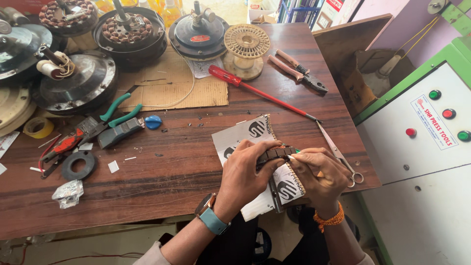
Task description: The person sits at a workbench and works on a small electric motor armature, holding and turning it while picking and prying at its copper windings by hand. They briefly use a green screwdriver on the part and later cut a small piece of material with scissors before resuming work on the armature.
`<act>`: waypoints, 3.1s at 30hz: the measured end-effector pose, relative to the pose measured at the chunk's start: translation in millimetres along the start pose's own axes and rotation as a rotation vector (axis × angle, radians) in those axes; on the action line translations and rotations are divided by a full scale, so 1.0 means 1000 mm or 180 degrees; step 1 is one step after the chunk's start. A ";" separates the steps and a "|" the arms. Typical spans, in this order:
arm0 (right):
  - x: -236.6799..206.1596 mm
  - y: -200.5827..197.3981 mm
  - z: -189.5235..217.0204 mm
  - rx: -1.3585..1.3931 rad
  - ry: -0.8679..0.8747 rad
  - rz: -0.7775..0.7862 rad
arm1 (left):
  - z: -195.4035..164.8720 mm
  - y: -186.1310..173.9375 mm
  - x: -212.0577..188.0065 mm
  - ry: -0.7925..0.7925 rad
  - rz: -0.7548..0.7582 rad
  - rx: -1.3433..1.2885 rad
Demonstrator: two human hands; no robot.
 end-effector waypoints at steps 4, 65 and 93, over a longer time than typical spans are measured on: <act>0.003 0.003 0.015 -0.0052 -0.0570 0.0157 | -0.003 -0.003 0.000 0.0081 -0.0073 -0.0029; -0.015 0.008 0.022 -0.0591 0.0412 -0.0167 | 0.006 -0.026 -0.002 0.0023 -0.0128 -0.0244; -0.006 0.002 0.038 -0.0589 -0.0406 0.0339 | -0.007 -0.011 -0.008 0.0060 -0.0079 -0.0132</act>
Point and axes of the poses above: each hand's wrist, its own x-axis towards the middle knuckle, its own y-axis out of the palm, z = x × y, the point moved 8 cm from there along x, towards the middle knuckle, and after that the axes turned 13 degrees about -z, right-handed, at the moved point
